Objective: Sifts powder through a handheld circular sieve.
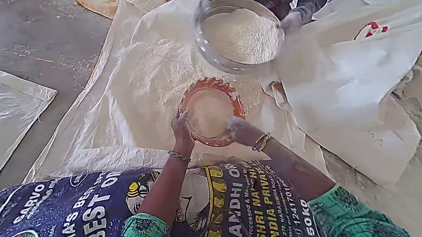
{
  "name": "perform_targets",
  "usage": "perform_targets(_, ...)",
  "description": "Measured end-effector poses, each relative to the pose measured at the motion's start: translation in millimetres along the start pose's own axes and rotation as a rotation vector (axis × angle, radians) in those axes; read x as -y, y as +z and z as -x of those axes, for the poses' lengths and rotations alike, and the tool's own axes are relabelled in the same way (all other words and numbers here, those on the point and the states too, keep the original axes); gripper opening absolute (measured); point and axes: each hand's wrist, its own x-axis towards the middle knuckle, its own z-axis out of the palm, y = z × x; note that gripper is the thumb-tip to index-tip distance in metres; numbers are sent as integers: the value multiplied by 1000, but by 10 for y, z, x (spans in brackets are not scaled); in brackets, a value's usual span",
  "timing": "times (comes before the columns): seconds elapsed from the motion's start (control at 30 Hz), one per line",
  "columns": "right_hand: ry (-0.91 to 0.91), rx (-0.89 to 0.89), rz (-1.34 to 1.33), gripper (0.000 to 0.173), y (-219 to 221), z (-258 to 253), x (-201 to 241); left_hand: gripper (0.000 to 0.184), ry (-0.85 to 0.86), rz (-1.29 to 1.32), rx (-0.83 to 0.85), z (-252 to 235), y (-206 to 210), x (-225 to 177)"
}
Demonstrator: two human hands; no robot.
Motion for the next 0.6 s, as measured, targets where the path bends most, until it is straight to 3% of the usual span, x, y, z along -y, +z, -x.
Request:
perform_targets(0.07,-60,-234,93,22,47,-98,-60,37,-13,18,20,6,-18,25)
perform_targets(0.13,-356,-477,176,25,93,-372,51,36,-16,27,30,6,-34,64)
perform_targets(0.2,-586,-593,272,25,62,-730,145,30,-40,15,33,17,-41,101)
perform_targets(0.23,-608,-597,291,26,1,-841,149,28,-62,10,28,11,-49,91)
perform_targets(0.33,-324,-396,317,38,-254,-861,-18,31,-88,-28,-24,1,-42,-29)
perform_targets(0.43,-10,-248,250,46,-225,-690,-253,29,-85,-21,-36,27,6,-42)
perform_targets(0.5,245,-86,102,51,-154,-437,-74,28,-98,13,-41,24,15,-23)
perform_targets(0.53,320,2,14,54,-125,-301,56,29,-96,12,-43,19,11,-7)
perform_targets(0.6,270,48,-168,53,-50,-82,238,32,-86,-20,-32,19,-2,33)
